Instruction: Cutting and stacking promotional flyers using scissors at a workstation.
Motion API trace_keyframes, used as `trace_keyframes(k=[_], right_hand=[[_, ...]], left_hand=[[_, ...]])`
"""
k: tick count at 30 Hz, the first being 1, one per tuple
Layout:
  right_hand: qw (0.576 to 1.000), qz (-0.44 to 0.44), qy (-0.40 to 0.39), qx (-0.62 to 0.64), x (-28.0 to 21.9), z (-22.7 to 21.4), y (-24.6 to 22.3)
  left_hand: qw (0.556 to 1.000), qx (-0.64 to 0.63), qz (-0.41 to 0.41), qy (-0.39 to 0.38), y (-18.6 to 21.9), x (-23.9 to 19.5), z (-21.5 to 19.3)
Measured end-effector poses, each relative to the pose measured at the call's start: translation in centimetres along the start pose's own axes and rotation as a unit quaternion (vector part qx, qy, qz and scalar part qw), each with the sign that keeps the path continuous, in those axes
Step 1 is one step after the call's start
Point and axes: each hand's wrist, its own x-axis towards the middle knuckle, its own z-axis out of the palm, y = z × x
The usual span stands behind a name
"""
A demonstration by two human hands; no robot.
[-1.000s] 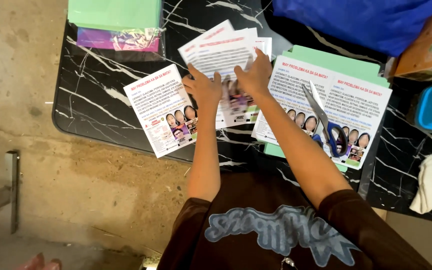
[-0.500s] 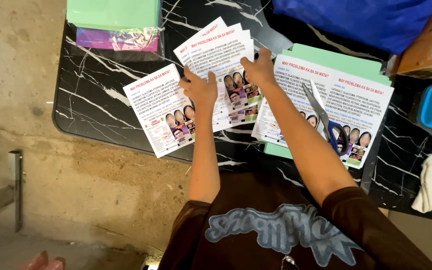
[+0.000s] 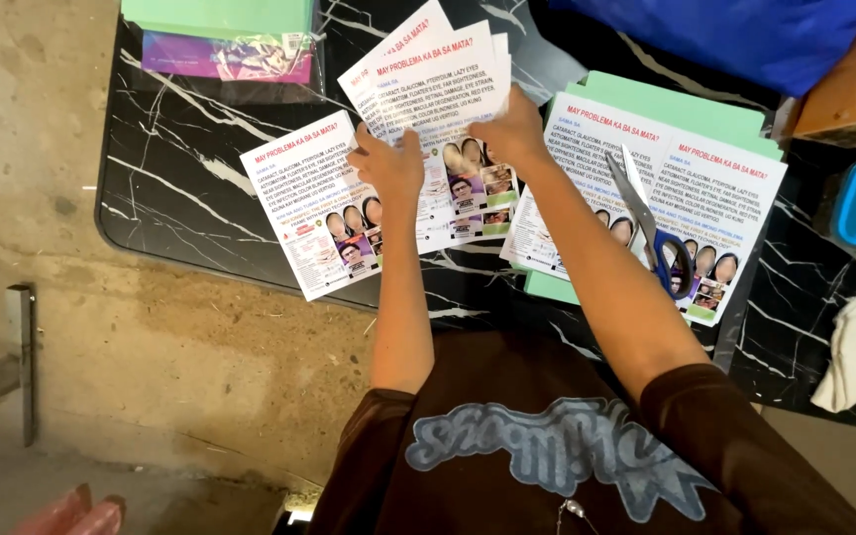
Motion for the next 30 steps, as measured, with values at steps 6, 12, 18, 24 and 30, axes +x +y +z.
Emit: trace_keyframes(k=[6, 12, 18, 24, 30], right_hand=[[0.995, 0.048, -0.047, 0.081, 1.8, -1.5, 1.8], [0.955, 0.248, -0.102, 0.126, -0.5, -2.2, -1.2], [0.956, 0.109, -0.194, 0.190, -1.0, -3.4, -1.3], [0.947, 0.043, -0.142, 0.283, 0.2, -7.0, -0.2], [0.848, 0.008, -0.183, 0.498, -0.9, -14.5, 1.8]], left_hand=[[1.000, -0.006, -0.003, -0.006, -0.6, 0.8, 0.4], [1.000, 0.014, 0.009, -0.018, -0.2, 0.3, 0.0], [0.999, -0.042, 0.008, -0.020, 0.4, 1.2, -1.8], [0.998, -0.049, 0.039, 0.011, -3.6, 4.1, -1.4], [0.996, -0.009, 0.079, -0.048, -2.7, 1.3, -0.4]])
